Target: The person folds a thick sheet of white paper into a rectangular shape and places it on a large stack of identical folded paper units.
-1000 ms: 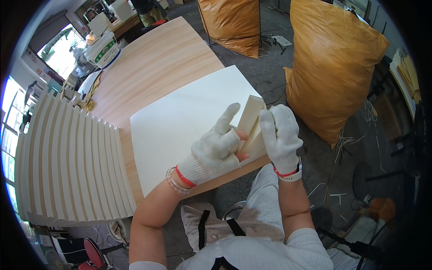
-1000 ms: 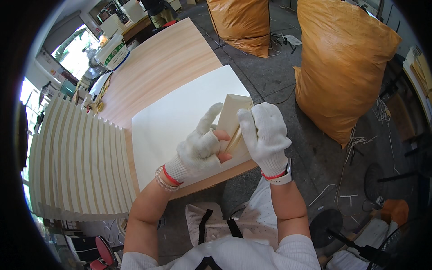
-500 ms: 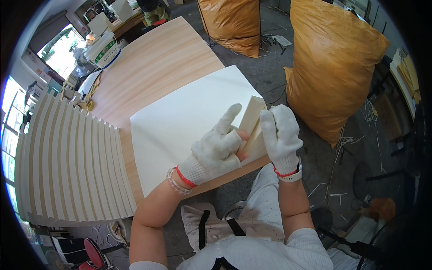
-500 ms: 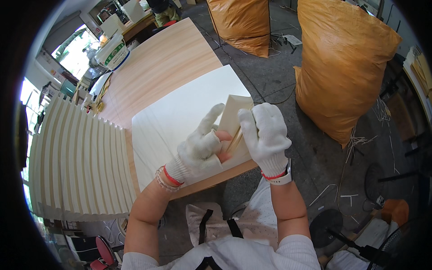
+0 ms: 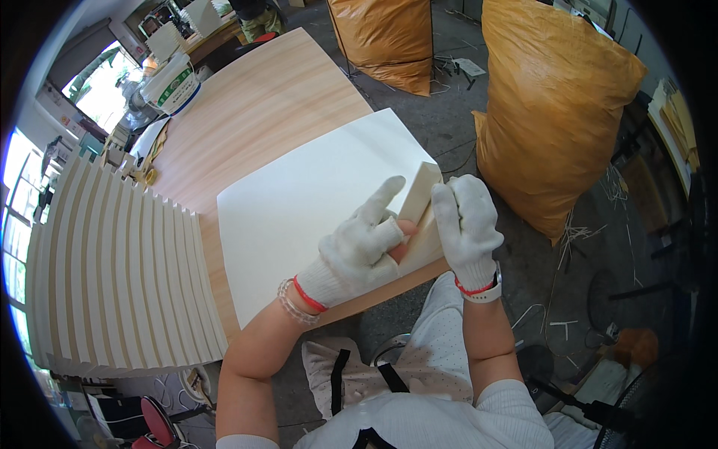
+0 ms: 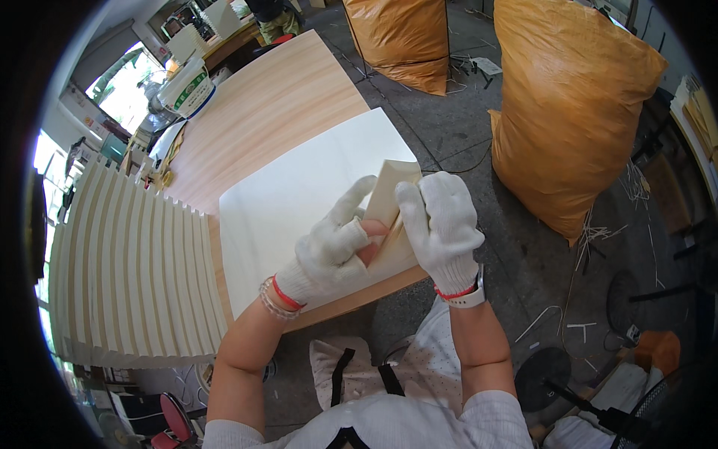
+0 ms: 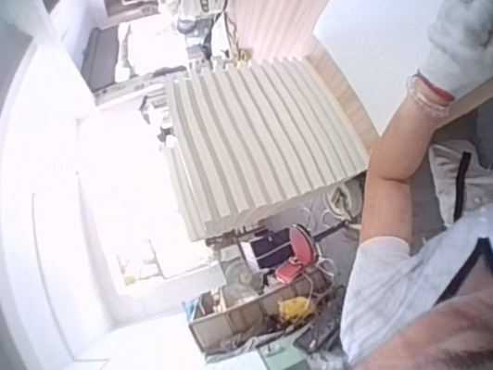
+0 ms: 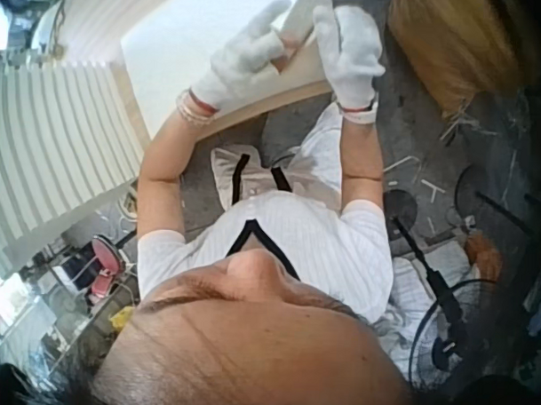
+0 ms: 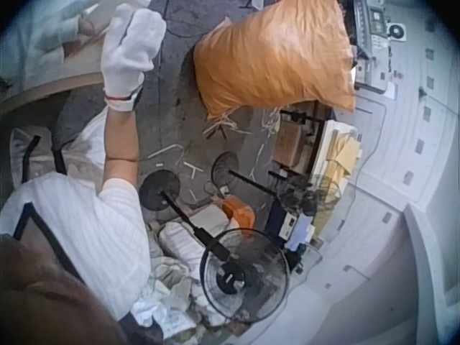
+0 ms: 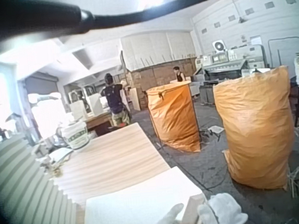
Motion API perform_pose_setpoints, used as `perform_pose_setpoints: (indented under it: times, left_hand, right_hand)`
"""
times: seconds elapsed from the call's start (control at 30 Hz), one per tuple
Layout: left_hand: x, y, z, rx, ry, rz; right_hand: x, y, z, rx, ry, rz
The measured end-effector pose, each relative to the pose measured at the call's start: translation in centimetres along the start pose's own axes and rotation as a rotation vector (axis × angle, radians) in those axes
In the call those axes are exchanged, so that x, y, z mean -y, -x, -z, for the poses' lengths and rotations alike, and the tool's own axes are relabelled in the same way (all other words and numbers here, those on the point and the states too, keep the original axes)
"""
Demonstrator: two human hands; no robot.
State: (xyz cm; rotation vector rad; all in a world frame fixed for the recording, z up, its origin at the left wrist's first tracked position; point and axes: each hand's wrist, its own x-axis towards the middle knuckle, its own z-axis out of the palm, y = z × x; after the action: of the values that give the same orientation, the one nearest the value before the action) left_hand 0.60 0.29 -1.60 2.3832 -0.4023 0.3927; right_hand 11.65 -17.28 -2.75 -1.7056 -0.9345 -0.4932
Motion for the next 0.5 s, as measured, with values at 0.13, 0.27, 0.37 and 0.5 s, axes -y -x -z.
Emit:
perform_pose_setpoints:
  times: [0.13, 0.27, 0.37, 0.5]
  left_hand:
    - [-0.67, 0.0, -0.25, -0.085, 0.082, 0.065]
    - [-0.42, -0.12, -0.56, -0.146, 0.071, 0.018]
    - [-0.75, -0.01, -0.2, -0.081, -0.024, 0.0]
    - [-0.76, -0.23, 0.22, -0.006, -0.142, -0.036]
  right_hand:
    - [0.3, -0.06, 0.13, 0.002, -0.012, -0.068]
    - [0.12, 0.08, 0.21, -0.018, -0.026, -0.002]
    - [-0.05, 0.1, -0.02, -0.039, -0.049, 0.011]
    - [0.1, 0.13, -0.1, -0.028, -0.056, -0.013]
